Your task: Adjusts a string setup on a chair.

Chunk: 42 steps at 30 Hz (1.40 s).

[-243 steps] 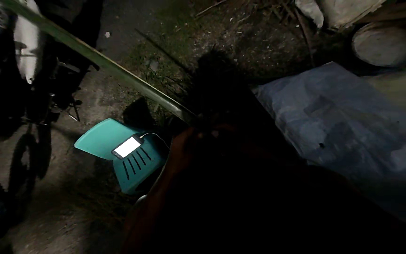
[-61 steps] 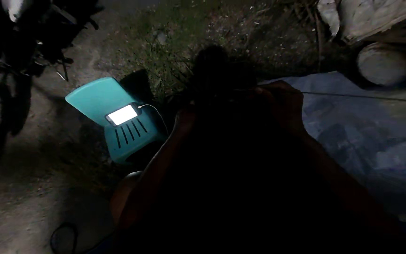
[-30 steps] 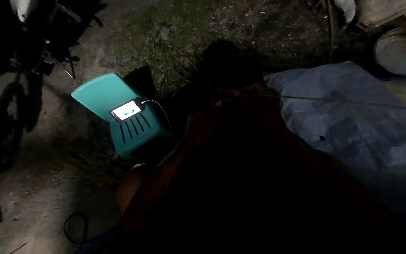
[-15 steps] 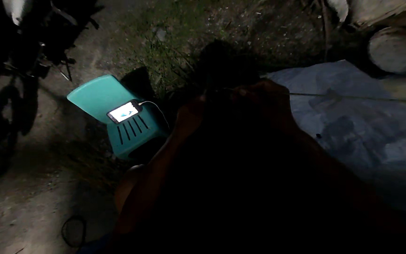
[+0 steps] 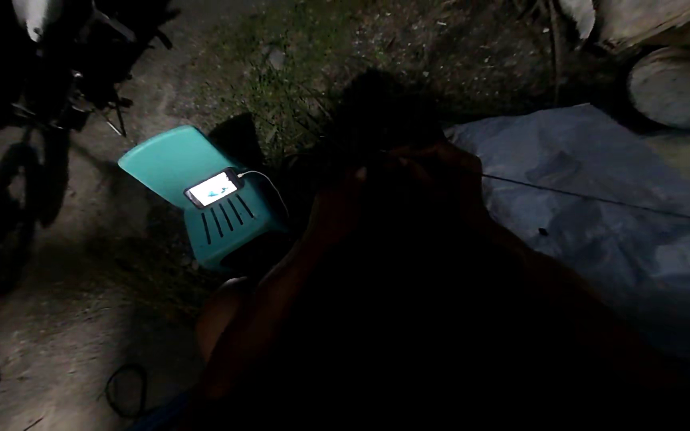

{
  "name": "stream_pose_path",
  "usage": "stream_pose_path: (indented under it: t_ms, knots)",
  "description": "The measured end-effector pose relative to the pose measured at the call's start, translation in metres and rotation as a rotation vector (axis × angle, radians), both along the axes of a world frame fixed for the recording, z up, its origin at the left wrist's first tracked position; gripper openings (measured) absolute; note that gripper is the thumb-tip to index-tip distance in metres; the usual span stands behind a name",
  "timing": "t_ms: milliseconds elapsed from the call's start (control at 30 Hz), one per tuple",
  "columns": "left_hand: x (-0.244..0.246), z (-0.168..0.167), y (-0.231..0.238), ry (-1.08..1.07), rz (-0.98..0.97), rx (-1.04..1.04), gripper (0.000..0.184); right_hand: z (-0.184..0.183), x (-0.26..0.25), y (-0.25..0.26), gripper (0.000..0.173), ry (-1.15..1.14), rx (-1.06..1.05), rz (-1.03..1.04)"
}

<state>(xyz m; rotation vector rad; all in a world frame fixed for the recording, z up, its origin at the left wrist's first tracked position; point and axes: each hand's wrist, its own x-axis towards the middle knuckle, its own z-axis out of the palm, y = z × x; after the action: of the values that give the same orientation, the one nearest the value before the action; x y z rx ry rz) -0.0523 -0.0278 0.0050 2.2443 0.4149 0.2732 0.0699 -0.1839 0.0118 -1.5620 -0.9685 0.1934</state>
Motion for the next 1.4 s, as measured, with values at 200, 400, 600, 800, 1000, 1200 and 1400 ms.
stream_pose_path:
  t_ms: [200,400,600,800,1000,1200,1400]
  knots:
    - [0.001,0.004,0.005,0.023,0.065,-0.101,0.044,0.004,0.000,-0.003,0.016,0.015,0.011,-0.015]
    - [0.005,0.002,0.016,0.091,0.115,-0.197,0.046,0.010,-0.001,-0.006,0.015,0.008,0.001,-0.030]
    - [0.008,-0.006,0.022,0.135,0.146,-0.174,0.045,0.014,-0.004,-0.006,0.015,0.042,-0.113,-0.091]
    - [0.009,-0.014,0.045,0.130,0.391,-0.304,0.054,0.018,0.010,-0.015,0.011,0.121,-0.024,-0.169]
    - [0.003,0.001,0.005,-0.020,0.084,0.010,0.042,0.023,-0.002,-0.001,0.016,0.331,-0.174,-0.206]
    - [0.005,0.003,0.020,0.124,0.214,-0.115,0.049,0.023,0.003,-0.007,0.011,0.439,-0.057,-0.172]
    - [0.006,-0.003,0.022,0.161,0.220,-0.139,0.048,0.028,0.002,-0.013,0.011,0.399,-0.095,-0.176]
